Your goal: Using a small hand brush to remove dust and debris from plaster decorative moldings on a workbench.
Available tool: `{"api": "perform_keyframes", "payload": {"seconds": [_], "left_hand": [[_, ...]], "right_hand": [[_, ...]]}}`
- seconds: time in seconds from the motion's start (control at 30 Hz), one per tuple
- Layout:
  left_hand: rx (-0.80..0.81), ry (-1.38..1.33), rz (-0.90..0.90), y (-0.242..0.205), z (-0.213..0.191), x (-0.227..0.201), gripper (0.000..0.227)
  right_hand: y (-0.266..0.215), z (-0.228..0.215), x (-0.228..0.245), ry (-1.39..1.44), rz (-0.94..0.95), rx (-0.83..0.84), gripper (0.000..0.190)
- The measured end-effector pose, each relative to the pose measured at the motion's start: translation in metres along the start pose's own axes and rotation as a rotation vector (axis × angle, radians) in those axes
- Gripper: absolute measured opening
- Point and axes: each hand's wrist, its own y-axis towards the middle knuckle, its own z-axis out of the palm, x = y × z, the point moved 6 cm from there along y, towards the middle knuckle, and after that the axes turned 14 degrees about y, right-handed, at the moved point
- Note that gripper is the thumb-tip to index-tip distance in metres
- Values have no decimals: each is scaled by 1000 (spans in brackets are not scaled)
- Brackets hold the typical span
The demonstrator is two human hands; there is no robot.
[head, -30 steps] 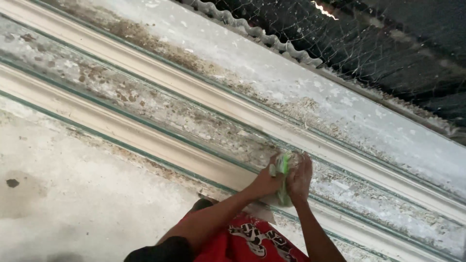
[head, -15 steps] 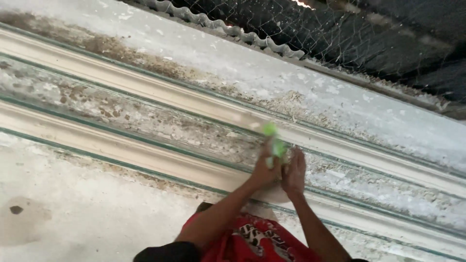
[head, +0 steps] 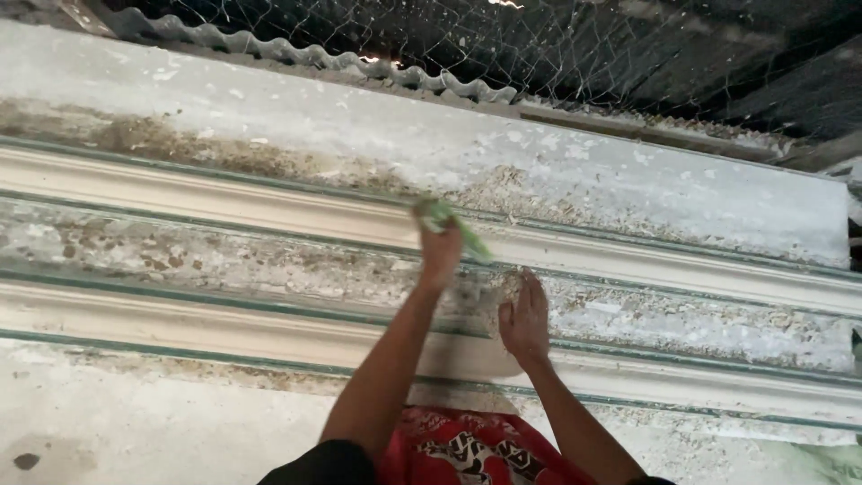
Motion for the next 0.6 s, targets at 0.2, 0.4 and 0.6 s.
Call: {"api": "perform_keyframes", "payload": {"seconds": [0.2,0.4,0.6], "left_hand": [[397,103,33,-12,-7,-73,67],[-570,-6,358,104,-157,-55,70],[64,188,349,-3,65,-82,84]], "right_hand": [[2,0,4,82,83,71,49],[4,2,5,-36,124,64,53],[8,0,7,52,150,128,57]]}}
